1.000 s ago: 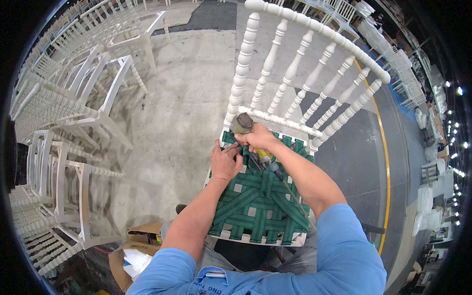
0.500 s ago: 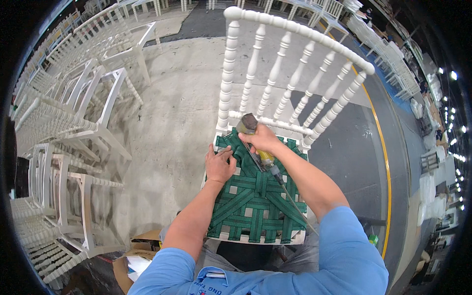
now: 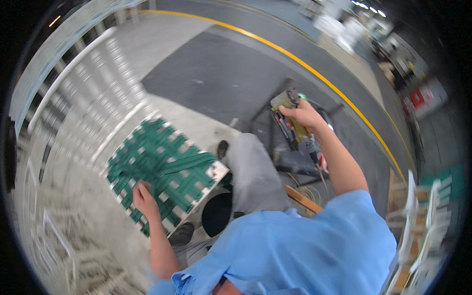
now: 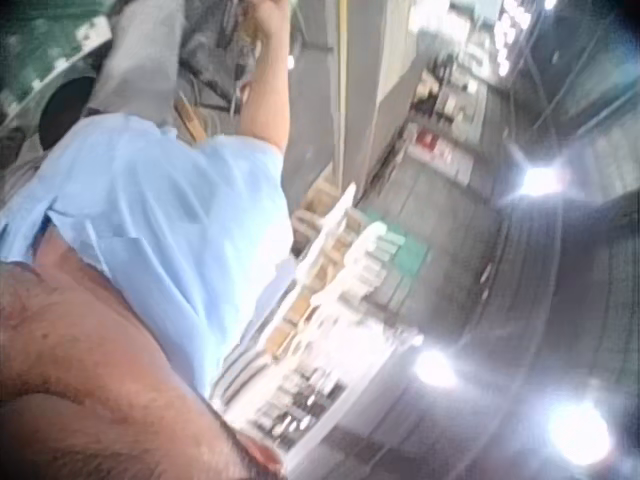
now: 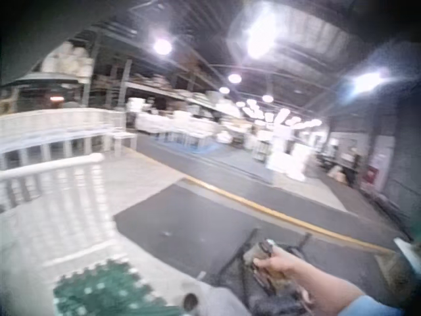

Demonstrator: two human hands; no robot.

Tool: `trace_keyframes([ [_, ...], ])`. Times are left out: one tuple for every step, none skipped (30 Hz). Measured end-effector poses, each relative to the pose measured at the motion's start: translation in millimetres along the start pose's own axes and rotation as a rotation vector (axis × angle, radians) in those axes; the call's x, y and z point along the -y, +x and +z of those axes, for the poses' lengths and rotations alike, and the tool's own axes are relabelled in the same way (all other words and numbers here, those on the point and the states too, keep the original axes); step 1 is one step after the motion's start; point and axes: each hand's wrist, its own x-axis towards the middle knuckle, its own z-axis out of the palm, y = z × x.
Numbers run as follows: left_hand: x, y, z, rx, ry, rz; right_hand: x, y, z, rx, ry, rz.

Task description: The person weaves green plastic straps into the seat frame of a white wooden chair, using a staple gun to secure the straps at intervals. After completing the woven pattern, the person places a white fabric sheet over the seat and staples it in place.

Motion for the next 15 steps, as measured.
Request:
trace_keyframes([
  [-18, -40, 11, 0.224, -0.101, -0.173, -23, -4, -20, -0.053, 0.023, 0.075],
  [-24, -76, 21, 0.396, -0.201, -0.473, -38, -1, -30, -0.079, 0.05, 0.125],
  [-36, -109, 33, 0.542, -0.417, -0.774, -57, 3, -37, -0.097, 0.074, 0.178],
  [-33, -129, 36, 0.615, -0.584, -1.079, -73, 11, -36, -0.056, 0.153, 0.228],
  [-21, -143, 39, 0.611, -0.648, -1.3, -90, 18, -35, -0.002, 0.226, 0.273],
  [-18, -150, 45, 0.563, -0.722, -1.43, -112, 25, -34, 0.047, 0.293, 0.324],
  [-12, -148, 48, 0.525, -0.812, -1.42, -138, 30, -36, 0.096, 0.386, 0.416],
  [-5, -142, 48, 0.448, -0.905, -1.389, -156, 39, -27, 0.121, 0.444, 0.452],
  [6, -130, 47, 0.381, -0.989, -1.377, -170, 48, -14, 0.166, 0.499, 0.484],
  [13, -115, 42, 0.309, -1.078, -1.357, -183, 53, -6, 0.169, 0.514, 0.498],
  [10, -113, 43, 0.311, -1.177, -1.354, -188, 55, -9, 0.151, 0.479, 0.552],
  [7, -115, 50, 0.268, -1.185, -1.297, -192, 53, -14, 0.094, 0.428, 0.526],
  [8, -114, 55, 0.196, -1.221, -1.296, -189, 53, -19, 0.131, 0.38, 0.499],
  [11, -113, 57, 0.127, -1.251, -1.293, -182, 56, -17, 0.068, 0.251, 0.531],
  [11, -116, 69, 0.129, -1.289, -1.295, -176, 52, -39, -0.087, -0.126, 0.518],
])
